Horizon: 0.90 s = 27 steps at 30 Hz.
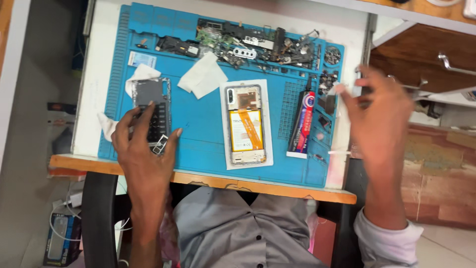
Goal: The person uses a screwdriver to remove screws from a disassembled smartphone's back cover and internal frame. They then handle a new replacement screen assembly, peeling off protective film and inspecting its edges before placing it aside. The person continues to unscrew components from the phone's chassis on a blue work mat.
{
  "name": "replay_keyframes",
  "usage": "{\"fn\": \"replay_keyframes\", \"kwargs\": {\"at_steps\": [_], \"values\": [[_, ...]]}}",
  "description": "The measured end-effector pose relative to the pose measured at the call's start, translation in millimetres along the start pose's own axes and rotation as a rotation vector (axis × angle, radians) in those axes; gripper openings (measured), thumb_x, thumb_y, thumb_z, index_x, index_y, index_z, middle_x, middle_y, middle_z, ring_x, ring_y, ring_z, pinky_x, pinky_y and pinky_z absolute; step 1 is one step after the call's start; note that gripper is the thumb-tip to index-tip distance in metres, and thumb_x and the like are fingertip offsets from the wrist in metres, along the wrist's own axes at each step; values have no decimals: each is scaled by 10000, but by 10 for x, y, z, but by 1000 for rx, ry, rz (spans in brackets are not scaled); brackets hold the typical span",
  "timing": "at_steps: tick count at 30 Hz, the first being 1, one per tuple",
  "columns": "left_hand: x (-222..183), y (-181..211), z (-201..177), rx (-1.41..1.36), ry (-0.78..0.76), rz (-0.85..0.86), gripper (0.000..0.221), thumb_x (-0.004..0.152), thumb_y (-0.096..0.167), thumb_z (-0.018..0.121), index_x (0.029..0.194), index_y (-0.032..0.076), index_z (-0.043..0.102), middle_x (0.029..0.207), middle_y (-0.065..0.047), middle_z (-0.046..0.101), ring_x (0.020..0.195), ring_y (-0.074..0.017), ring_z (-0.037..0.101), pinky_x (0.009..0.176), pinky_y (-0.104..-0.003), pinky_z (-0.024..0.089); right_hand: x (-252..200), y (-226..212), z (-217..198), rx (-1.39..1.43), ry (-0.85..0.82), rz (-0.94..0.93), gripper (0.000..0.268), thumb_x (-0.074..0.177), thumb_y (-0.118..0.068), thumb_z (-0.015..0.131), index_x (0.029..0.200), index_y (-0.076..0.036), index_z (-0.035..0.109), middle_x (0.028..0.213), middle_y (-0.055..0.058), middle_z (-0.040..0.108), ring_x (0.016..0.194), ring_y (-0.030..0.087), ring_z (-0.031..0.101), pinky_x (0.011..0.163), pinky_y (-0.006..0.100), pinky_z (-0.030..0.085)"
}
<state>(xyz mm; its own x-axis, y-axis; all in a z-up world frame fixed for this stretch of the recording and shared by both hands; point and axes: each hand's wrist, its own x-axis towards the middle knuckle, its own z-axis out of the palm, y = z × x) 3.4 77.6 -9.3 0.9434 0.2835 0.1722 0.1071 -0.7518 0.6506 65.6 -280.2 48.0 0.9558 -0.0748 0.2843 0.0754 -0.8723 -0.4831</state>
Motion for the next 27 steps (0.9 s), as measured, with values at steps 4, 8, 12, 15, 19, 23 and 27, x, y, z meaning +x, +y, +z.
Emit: {"fn": "replay_keyframes", "kwargs": {"at_steps": [4,8,12,15,19,23,27], "values": [[28,-62,8,116,37,109,672,875,275,899,1448,45,634,1465,-227,474,1339,-409,411,1110,-560,411,94,341,5,-104,-3,91,428,941,-72,860,1320,33,691,1020,206,760,747,231,736,602,348,540],[101,-132,14,102,47,78,688,909,290,892,1475,15,614,1455,-246,478,1334,-416,408,1090,-561,431,91,471,90,-59,-75,141,370,917,-62,838,1250,42,717,958,182,774,721,202,741,606,316,553],[140,-176,40,134,62,118,694,925,295,877,1453,-36,572,1409,-257,556,1344,-412,409,1106,-581,403,154,616,-11,3,-151,241,404,927,-69,778,1280,82,651,981,168,755,735,193,751,562,301,553],[159,-195,53,186,77,110,738,897,311,879,1469,-37,568,1386,-229,627,1334,-391,436,1127,-597,331,168,823,-101,348,-177,366,279,1007,-74,629,1244,60,689,972,99,735,757,126,745,623,256,593],[204,-198,26,221,71,131,820,835,340,890,1503,-23,580,1261,-232,640,1320,-410,425,1126,-588,286,167,955,-140,534,-155,513,241,1040,-107,540,1152,34,702,915,54,681,681,76,617,588,238,528],[252,-137,-6,171,59,173,866,823,365,897,1506,-47,557,1252,-239,652,1309,-411,424,1129,-581,288,28,699,-161,102,-283,452,200,951,-171,764,1117,-61,764,773,74,635,608,118,488,512,279,348],[256,-37,-28,139,30,160,875,801,380,902,1503,-21,569,1181,-240,661,1278,-398,441,1134,-569,300,-132,435,-129,-78,-174,216,267,852,-177,865,1056,-40,761,712,89,653,604,163,559,558,326,423]]}}
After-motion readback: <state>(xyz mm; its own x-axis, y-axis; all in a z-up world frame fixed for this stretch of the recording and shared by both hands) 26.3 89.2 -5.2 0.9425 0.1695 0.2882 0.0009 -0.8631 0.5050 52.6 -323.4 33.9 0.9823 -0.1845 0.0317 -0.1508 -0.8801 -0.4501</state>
